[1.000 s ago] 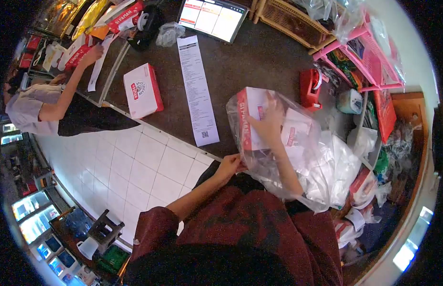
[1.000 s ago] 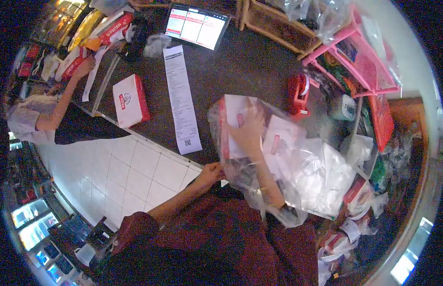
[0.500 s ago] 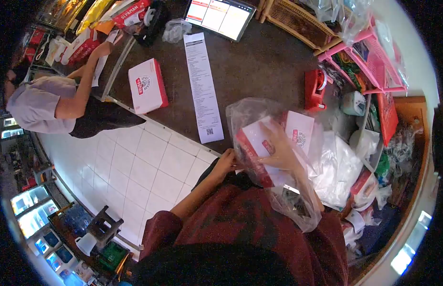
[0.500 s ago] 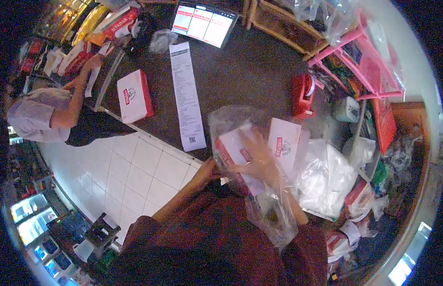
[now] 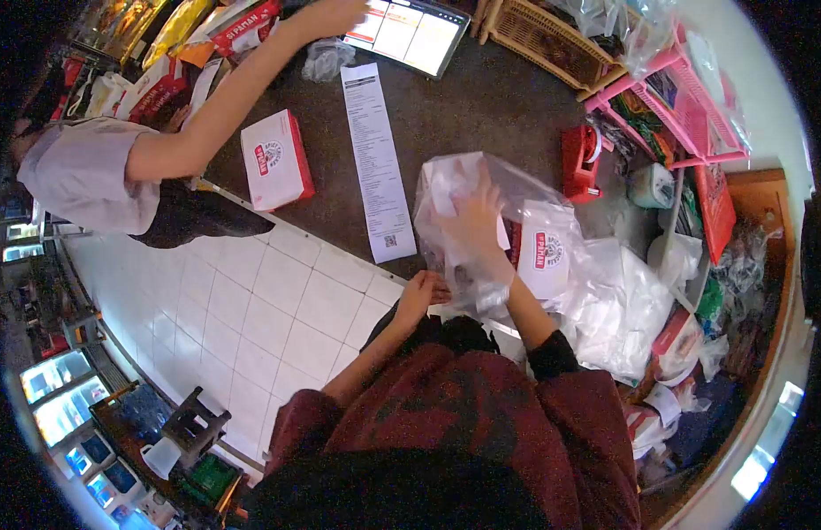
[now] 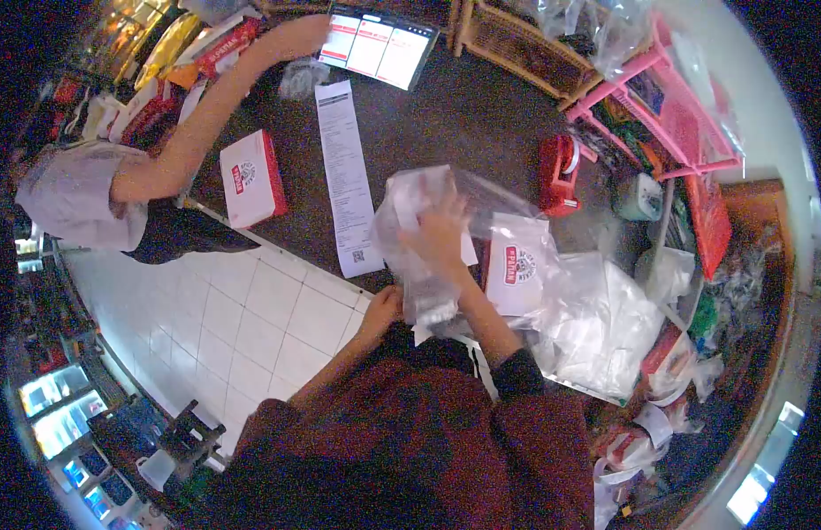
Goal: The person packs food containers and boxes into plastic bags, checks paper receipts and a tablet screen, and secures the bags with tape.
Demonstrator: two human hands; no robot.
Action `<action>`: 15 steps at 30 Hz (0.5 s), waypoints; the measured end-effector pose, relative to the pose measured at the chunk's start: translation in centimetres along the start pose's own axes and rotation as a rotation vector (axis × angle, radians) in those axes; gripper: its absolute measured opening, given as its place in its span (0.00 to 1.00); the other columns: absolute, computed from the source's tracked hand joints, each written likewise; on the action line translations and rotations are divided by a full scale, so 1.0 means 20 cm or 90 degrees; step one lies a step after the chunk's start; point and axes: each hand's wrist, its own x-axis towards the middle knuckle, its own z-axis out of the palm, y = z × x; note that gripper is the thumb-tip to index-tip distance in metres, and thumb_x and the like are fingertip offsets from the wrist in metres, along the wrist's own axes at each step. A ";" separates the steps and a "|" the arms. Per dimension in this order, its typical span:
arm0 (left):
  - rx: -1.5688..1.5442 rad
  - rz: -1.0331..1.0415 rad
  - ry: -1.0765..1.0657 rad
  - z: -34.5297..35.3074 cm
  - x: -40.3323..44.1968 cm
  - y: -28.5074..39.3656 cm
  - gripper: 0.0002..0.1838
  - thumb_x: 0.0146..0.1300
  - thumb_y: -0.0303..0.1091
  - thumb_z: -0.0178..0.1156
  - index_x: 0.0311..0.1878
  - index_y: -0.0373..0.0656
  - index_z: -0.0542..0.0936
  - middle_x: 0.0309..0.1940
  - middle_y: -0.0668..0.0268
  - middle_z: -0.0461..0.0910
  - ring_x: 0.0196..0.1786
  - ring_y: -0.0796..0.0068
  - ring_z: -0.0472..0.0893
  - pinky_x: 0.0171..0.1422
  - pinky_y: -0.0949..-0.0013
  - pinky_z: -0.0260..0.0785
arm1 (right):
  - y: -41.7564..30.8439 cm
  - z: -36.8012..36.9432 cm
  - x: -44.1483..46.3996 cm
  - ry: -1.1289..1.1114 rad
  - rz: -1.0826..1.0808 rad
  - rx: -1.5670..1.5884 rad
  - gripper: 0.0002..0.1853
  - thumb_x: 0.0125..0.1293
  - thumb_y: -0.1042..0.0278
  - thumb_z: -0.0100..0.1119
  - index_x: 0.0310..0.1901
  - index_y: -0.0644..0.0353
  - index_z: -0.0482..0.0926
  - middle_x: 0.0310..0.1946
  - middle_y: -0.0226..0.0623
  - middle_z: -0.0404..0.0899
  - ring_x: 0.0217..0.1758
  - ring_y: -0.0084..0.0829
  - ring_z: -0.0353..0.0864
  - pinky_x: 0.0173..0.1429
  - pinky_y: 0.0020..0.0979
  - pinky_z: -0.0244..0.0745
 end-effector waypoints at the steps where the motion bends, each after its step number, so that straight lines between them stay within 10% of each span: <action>1: 0.148 0.110 0.082 -0.01 -0.04 0.02 0.16 0.68 0.37 0.43 0.53 0.36 0.63 0.36 0.59 0.73 0.36 0.65 0.76 0.41 0.66 0.72 | -0.01 0.01 0.00 0.001 0.001 -0.001 0.51 0.35 0.44 0.69 0.66 0.39 0.57 0.67 0.46 0.43 0.63 0.60 0.53 0.59 0.63 0.51; 4: 0.226 0.448 0.242 0.07 -0.26 0.19 0.24 0.63 0.36 0.51 0.59 0.35 0.60 0.48 0.54 0.66 0.49 0.67 0.69 0.51 0.61 0.65 | 0.03 -0.01 -0.03 -0.016 -0.075 -0.044 0.51 0.38 0.40 0.66 0.66 0.47 0.56 0.65 0.53 0.47 0.62 0.60 0.54 0.55 0.63 0.54; 8: 0.187 0.636 0.100 0.26 -0.55 0.51 0.35 0.55 0.39 0.61 0.61 0.32 0.57 0.52 0.52 0.62 0.53 0.67 0.65 0.55 0.62 0.61 | 0.28 -0.13 -0.15 0.035 -0.041 0.025 0.47 0.44 0.45 0.65 0.65 0.54 0.57 0.58 0.59 0.60 0.61 0.57 0.57 0.62 0.55 0.52; 10: 0.510 0.784 0.129 0.36 -0.59 0.57 0.43 0.46 0.40 0.68 0.61 0.30 0.56 0.48 0.54 0.66 0.50 0.65 0.68 0.53 0.62 0.62 | 0.40 -0.19 -0.35 0.078 0.062 -0.100 0.48 0.42 0.41 0.65 0.63 0.59 0.59 0.58 0.59 0.61 0.61 0.58 0.57 0.61 0.56 0.52; 15: 0.537 0.553 0.037 0.42 -0.42 0.46 0.38 0.47 0.36 0.69 0.58 0.34 0.60 0.42 0.54 0.70 0.44 0.59 0.72 0.51 0.61 0.64 | 0.68 -0.20 -0.42 -0.003 0.282 -0.191 0.50 0.40 0.40 0.66 0.63 0.60 0.59 0.63 0.56 0.56 0.65 0.60 0.51 0.64 0.58 0.48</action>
